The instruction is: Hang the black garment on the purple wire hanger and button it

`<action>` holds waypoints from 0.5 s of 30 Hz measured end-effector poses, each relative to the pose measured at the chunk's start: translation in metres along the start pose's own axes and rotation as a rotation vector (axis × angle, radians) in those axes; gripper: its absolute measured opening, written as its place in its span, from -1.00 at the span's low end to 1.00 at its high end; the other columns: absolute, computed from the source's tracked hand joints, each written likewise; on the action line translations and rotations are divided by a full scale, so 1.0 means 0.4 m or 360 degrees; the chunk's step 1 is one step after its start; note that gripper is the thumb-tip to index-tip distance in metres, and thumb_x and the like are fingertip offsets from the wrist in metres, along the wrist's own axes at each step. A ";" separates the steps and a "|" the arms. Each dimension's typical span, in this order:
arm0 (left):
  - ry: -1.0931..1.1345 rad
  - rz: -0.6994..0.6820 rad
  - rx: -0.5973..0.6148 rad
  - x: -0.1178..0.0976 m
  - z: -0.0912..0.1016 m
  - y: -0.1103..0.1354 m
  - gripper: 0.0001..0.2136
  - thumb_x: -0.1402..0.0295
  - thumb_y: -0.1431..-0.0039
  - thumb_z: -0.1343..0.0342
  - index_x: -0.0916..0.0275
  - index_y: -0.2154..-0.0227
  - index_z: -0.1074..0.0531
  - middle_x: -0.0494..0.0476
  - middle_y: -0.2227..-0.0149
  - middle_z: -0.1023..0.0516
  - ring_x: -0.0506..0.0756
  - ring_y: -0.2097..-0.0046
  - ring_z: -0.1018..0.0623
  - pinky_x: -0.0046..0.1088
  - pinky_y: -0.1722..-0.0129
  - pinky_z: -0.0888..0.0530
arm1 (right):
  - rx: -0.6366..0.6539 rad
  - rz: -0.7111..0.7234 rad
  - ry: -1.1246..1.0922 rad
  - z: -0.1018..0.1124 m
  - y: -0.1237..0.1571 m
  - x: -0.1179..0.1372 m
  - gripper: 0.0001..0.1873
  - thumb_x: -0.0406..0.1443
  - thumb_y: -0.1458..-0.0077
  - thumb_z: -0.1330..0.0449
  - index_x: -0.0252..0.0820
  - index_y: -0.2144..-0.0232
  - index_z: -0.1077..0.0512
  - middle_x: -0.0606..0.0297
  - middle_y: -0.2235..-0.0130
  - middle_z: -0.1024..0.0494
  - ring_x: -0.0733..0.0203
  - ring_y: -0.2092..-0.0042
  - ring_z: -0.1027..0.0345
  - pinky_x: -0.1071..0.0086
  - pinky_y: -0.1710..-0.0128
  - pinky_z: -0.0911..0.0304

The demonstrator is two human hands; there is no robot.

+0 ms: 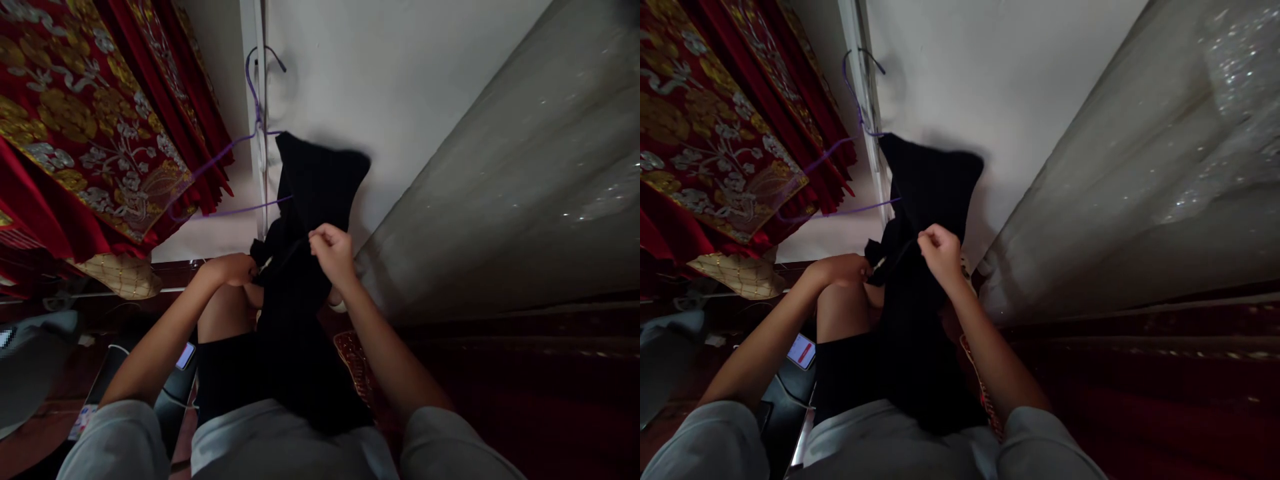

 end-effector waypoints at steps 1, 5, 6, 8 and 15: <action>0.0053 -0.0040 0.0013 -0.005 -0.008 0.003 -0.83 0.59 -0.01 -0.08 0.24 0.49 -0.53 0.09 0.45 -0.59 0.10 0.40 -0.51 -0.44 0.35 -0.34 | 0.0132 0.0078 0.0163 -0.023 0.012 0.011 -0.76 -0.21 -0.09 -0.20 -0.15 0.56 -0.32 0.43 0.61 -0.30 0.34 0.54 -0.15 0.44 0.52 -0.03; 0.0695 -0.0272 -0.0376 -0.045 0.067 0.037 -0.87 0.43 -0.27 -0.02 0.26 0.28 -0.48 0.11 0.34 -0.58 0.10 0.27 -0.55 -0.43 0.24 -0.44 | 0.0419 0.0251 0.0457 -0.081 0.053 0.033 -0.74 -0.11 -0.20 -0.23 -0.15 0.42 -0.41 0.34 0.45 -0.49 0.25 0.41 -0.34 0.37 0.37 -0.20; 0.0880 -0.0328 -0.0541 -0.053 0.106 0.055 -0.86 0.37 -0.33 -0.01 0.26 0.24 -0.46 0.11 0.33 -0.56 0.09 0.25 -0.55 -0.43 0.21 -0.45 | 0.0454 0.0301 0.0434 -0.091 0.059 0.048 -0.75 -0.09 -0.22 -0.22 -0.14 0.35 -0.43 0.29 0.37 -0.53 0.20 0.34 -0.40 0.33 0.30 -0.26; 0.1048 -0.0421 -0.0871 -0.073 0.184 0.103 -0.83 0.28 -0.39 -0.04 0.26 0.23 -0.44 0.10 0.33 -0.52 0.07 0.24 -0.54 -0.43 0.19 -0.46 | 0.0551 0.0468 0.0316 -0.117 0.074 0.102 -0.72 -0.06 -0.27 -0.17 -0.13 0.17 -0.45 0.18 0.17 -0.58 0.10 0.14 -0.46 0.22 0.11 -0.35; 0.0853 -0.0639 -0.1642 -0.160 0.322 0.240 -0.72 0.08 -0.43 -0.06 0.19 0.14 -0.47 0.19 0.12 -0.54 0.14 0.04 -0.53 -0.35 -0.01 -0.49 | 0.0872 0.0423 0.0001 -0.239 0.094 0.271 -0.73 -0.16 -0.23 -0.21 -0.15 0.07 -0.43 0.17 0.12 -0.58 0.05 0.07 -0.47 0.18 0.03 -0.43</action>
Point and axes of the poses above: each hand's wrist, its own y-axis away from the middle knuckle, its own z-axis out of the back of the hand, x = y × z, the point moved 10 cm from there along -y, towards the middle knuckle
